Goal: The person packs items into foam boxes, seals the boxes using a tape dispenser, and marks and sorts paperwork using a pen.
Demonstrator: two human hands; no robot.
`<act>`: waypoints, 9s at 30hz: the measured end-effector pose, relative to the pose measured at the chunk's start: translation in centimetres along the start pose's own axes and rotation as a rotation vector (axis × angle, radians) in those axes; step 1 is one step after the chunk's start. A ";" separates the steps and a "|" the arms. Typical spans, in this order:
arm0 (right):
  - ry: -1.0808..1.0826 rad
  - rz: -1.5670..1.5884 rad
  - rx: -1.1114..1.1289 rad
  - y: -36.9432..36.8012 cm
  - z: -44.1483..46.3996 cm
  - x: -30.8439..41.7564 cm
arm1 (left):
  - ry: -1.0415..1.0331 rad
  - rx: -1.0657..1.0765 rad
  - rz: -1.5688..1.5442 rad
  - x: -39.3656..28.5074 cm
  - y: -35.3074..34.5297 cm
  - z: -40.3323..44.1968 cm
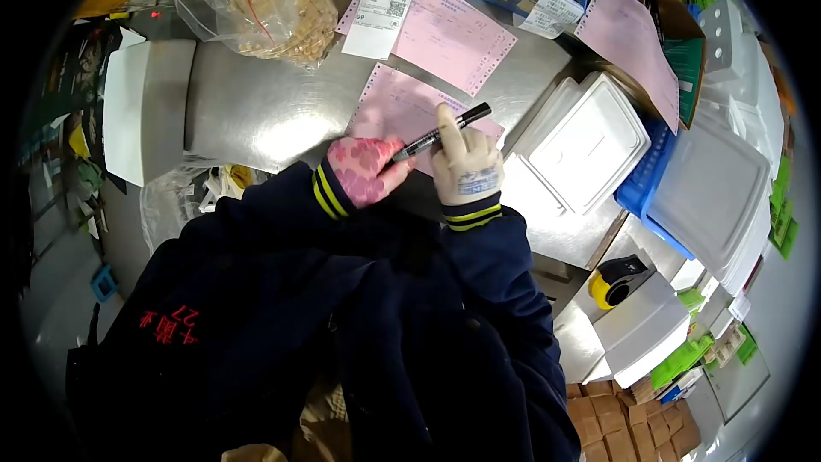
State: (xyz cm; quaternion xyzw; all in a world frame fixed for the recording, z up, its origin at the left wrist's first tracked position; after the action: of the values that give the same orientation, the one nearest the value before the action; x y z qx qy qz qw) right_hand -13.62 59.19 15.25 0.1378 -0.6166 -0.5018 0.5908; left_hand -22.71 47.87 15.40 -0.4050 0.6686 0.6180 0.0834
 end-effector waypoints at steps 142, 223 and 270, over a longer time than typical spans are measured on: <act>-0.802 1.356 -0.006 4.8 3.0 -10.2 | 0.585 -0.167 0.137 11.5 -4.9 4.4; -0.366 1.487 -0.078 2.2 19.2 -11.4 | -0.166 -0.258 0.022 -10.0 18.1 20.7; -0.576 1.491 -0.105 2.1 13.6 -12.7 | 0.116 -0.384 0.310 -3.2 12.8 28.0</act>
State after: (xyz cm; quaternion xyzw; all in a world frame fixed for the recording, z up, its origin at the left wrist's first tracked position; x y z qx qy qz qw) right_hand -21.11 76.03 12.16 -0.4734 -0.6502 -0.0192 0.5940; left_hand -39.75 73.15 20.85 -0.3407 0.5969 0.7148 -0.1293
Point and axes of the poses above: each hand's wrist, its own z-axis towards the middle knuckle, its own y-axis out of the back of the hand, x = y × z, the point moved 5 cm from there along z, towards the middle knuckle, and after that the axes turned 11 degrees about z, right-handed, at the moved point
